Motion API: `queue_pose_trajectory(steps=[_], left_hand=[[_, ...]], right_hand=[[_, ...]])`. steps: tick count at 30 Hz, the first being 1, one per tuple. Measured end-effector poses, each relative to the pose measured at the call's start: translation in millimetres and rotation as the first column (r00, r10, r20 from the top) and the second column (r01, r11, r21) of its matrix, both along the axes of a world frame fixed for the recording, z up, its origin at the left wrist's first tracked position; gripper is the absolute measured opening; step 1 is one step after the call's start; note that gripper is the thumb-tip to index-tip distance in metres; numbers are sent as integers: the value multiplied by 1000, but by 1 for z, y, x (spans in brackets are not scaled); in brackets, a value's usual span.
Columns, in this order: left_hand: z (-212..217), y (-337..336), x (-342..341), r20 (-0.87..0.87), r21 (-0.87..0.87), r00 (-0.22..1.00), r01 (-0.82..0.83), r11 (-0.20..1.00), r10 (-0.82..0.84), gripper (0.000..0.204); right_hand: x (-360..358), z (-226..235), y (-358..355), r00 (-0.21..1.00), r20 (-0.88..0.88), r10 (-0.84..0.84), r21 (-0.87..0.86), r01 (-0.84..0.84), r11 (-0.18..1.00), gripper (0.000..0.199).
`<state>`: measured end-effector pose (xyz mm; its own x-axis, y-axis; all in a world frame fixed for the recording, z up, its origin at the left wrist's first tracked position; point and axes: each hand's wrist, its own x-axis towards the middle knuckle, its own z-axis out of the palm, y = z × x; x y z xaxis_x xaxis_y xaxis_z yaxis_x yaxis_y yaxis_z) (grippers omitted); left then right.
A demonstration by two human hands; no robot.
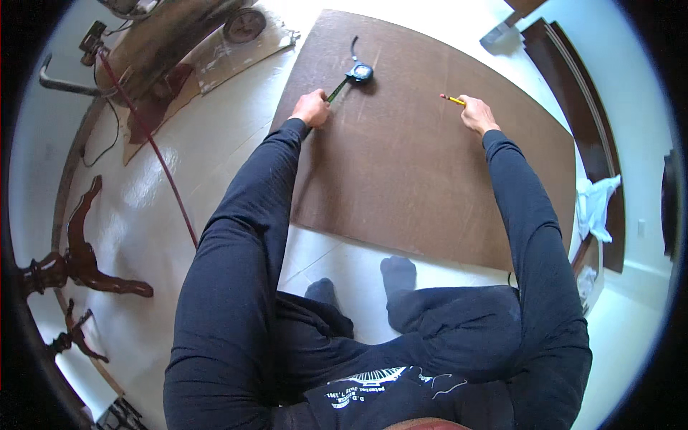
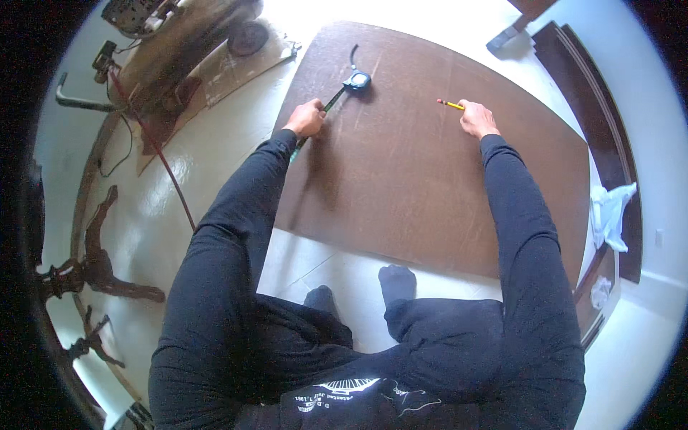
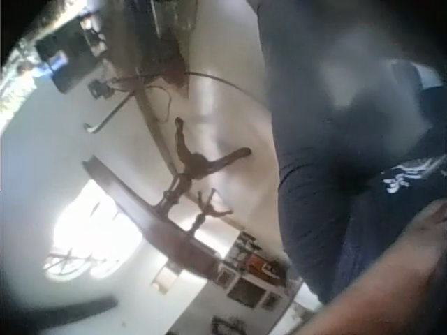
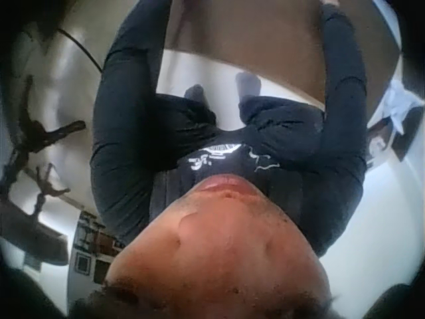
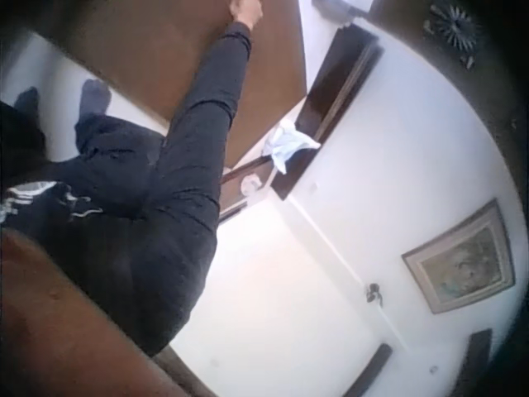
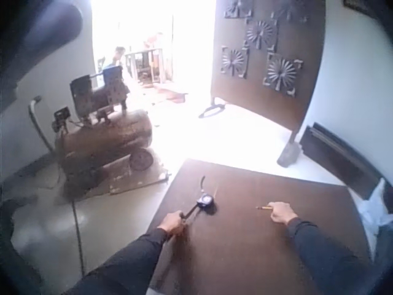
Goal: Measuring a large wood panel on the floor using a measuring tape and marking it with a pencil.
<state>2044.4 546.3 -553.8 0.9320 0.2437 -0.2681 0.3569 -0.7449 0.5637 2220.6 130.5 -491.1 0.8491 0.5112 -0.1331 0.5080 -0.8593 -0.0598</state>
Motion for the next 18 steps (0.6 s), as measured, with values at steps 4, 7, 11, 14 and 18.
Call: queue_pose_trajectory(steps=[4, 7, 11, 14, 18], left_hand=[[-10, -44, -1, -1, -62, 999, -47, 997, 47, 38], [-16, -76, 2, -6, -28, 995, -100, 995, 100, 46], [-15, -109, 9, -57, -90, 998, -39, 995, 34, 41], [-6, -130, 5, 2, -37, 999, 44, 998, -44, 27], [21, -157, -1, 89, -215, 983, 173, 961, -158, 21]], right_hand=[[-28, 51, -21, 995, -14, -102, -11, 102, 995, 26], [-51, 81, -24, 1000, 12, -22, -22, 22, 1000, 27], [-71, 96, -27, 997, -64, -45, -13, 44, 999, 38], [-82, 97, -32, 993, -117, -13, -85, 3, 996, 46], [-96, 98, -35, 982, 38, 186, -108, -181, 977, 67]])
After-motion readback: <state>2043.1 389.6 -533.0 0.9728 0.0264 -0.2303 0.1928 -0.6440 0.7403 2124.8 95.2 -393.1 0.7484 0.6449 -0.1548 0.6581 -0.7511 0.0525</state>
